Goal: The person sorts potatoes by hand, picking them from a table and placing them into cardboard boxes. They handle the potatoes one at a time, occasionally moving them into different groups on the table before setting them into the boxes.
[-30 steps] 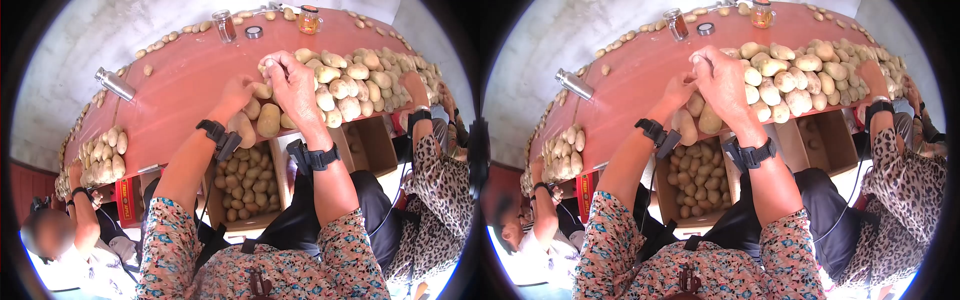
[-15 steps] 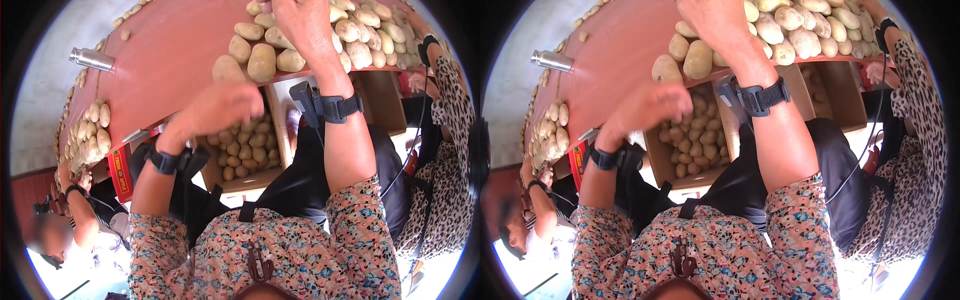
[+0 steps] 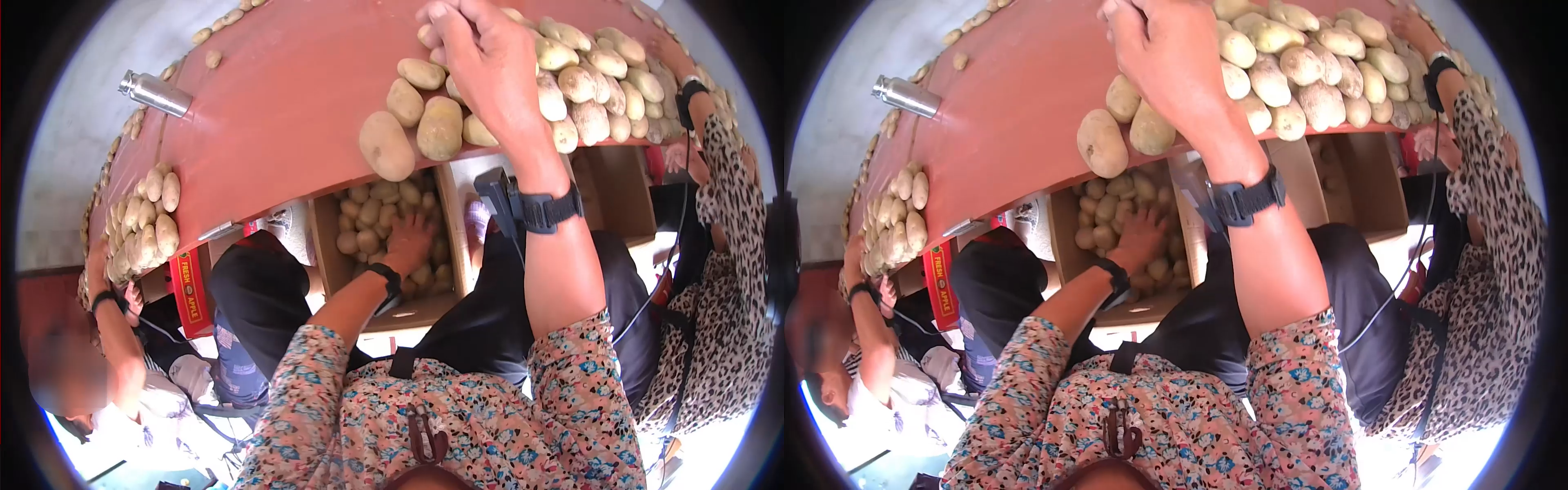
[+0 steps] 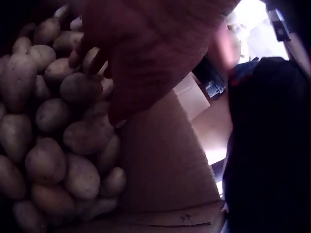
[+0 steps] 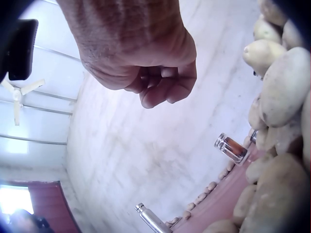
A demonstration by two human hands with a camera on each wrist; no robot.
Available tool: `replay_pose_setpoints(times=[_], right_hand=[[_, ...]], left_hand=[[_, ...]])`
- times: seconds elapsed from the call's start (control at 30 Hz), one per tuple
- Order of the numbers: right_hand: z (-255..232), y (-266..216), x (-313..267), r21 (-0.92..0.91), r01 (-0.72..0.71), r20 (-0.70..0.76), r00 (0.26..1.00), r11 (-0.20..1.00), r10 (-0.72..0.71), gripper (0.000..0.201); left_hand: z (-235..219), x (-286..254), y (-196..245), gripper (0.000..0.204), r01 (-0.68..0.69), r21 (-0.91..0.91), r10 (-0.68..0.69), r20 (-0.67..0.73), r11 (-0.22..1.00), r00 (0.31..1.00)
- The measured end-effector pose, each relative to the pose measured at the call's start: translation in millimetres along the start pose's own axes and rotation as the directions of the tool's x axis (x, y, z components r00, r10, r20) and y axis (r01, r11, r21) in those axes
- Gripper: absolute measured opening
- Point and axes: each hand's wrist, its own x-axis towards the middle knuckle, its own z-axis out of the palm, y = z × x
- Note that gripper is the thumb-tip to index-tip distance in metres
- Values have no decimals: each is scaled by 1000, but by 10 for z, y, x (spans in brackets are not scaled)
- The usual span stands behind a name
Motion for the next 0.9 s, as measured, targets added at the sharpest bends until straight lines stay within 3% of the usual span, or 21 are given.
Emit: replay_pose_setpoints(times=[0.03, 0.1, 0.2, 0.27, 0.4, 0.57, 0.6, 0.67, 0.8, 0.87, 0.9], right_hand=[[48, -31, -37, 28, -179, -6, 984, 983, 180, 18], [53, 70, -26, 11, -111, 9, 994, 994, 111, 16], [28, 92, -17, -3, -44, 22, 999, 999, 44, 14], [14, 83, -19, -34, -71, 38, 997, 997, 73, 19], [38, 108, -8, 12, -33, -15, 999, 999, 33, 13], [4, -21, -28, -86, -48, 31, 998, 995, 51, 13], [-4, -18, -17, -83, -17, 24, 1000, 996, 19, 13], [-21, 44, -14, -26, -76, 37, 996, 997, 77, 9], [-29, 42, -8, -54, -37, 32, 999, 998, 39, 10], [-7, 42, -25, -46, -30, 31, 999, 998, 31, 10], [3, 42, -31, -38, -30, 31, 999, 999, 31, 10]], left_hand=[[78, -2, 29, 52, 49, -2, -49, -55, 999, 997], [131, -17, 72, 50, 114, -1, -113, -129, 994, 985], [92, -54, 73, 45, 110, 45, -103, -144, 993, 984], [102, -54, 47, 41, 63, -110, -64, -1, 992, 998], [173, -196, 92, 39, 8, 5, -7, -112, 1000, 994], [285, -166, 112, 38, 139, -108, -145, -46, 984, 988], [209, -165, 85, 38, 143, -97, -151, -76, 985, 986], [-18, -286, 62, 42, 166, -226, -166, 19, 960, 986], [-499, -637, -4, 48, 79, -236, -98, -70, 969, 993], [-983, -779, -54, 52, 135, -567, -11, 217, 813, 976], [-1147, -839, -110, 52, 136, -564, -14, 216, 815, 976]])
